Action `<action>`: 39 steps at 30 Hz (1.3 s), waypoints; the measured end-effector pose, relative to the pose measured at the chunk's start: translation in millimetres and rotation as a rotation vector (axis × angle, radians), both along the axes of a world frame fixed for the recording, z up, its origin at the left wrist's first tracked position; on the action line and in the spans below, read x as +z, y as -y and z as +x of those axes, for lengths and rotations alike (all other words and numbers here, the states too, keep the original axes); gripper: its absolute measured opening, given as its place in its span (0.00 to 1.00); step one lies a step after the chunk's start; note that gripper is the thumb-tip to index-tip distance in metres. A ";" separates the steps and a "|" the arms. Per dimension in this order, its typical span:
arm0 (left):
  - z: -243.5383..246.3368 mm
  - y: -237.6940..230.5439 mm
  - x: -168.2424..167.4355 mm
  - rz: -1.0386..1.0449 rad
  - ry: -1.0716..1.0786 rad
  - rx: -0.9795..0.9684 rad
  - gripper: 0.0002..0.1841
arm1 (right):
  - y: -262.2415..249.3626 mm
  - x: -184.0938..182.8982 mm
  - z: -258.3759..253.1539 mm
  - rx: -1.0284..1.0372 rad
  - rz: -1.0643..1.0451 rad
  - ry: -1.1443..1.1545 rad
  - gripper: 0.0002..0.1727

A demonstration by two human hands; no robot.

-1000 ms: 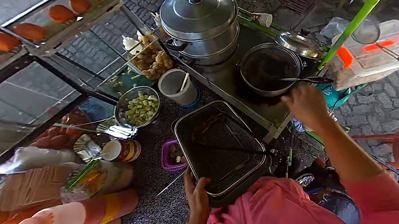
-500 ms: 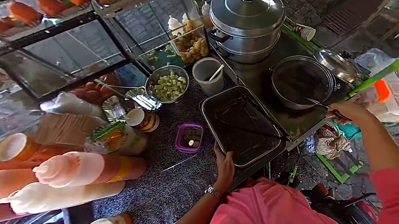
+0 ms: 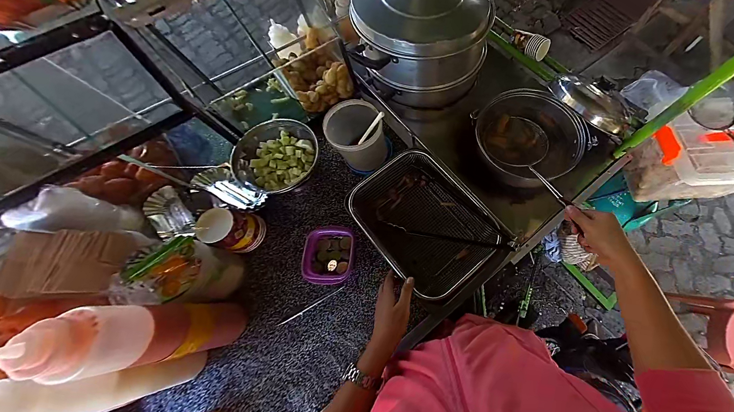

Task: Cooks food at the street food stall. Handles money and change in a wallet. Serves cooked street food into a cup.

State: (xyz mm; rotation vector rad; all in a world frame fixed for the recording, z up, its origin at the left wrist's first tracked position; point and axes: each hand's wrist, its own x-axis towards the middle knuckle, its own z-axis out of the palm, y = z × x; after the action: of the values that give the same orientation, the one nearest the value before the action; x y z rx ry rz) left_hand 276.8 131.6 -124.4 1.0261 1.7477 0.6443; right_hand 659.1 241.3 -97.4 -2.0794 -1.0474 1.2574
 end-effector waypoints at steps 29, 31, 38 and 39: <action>-25.8 27.5 35.7 -0.008 0.090 0.048 0.24 | -74.0 9.5 42.1 0.319 -0.064 0.462 0.29; -23.7 24.4 35.6 0.000 0.081 0.051 0.24 | -74.1 12.9 37.5 0.345 -0.046 0.471 0.28; -11.0 16.3 36.9 0.010 0.061 0.064 0.24 | -74.1 31.5 31.9 0.474 -0.038 0.611 0.25; -9.8 15.8 37.4 0.012 0.057 0.064 0.24 | -74.2 36.0 31.7 0.494 -0.041 0.651 0.24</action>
State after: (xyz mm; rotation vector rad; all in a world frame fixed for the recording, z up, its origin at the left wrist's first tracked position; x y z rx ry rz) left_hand 267.0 115.8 -87.0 0.9538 1.7348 0.7179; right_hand 690.9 315.5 -61.3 -2.4137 -1.9239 0.7899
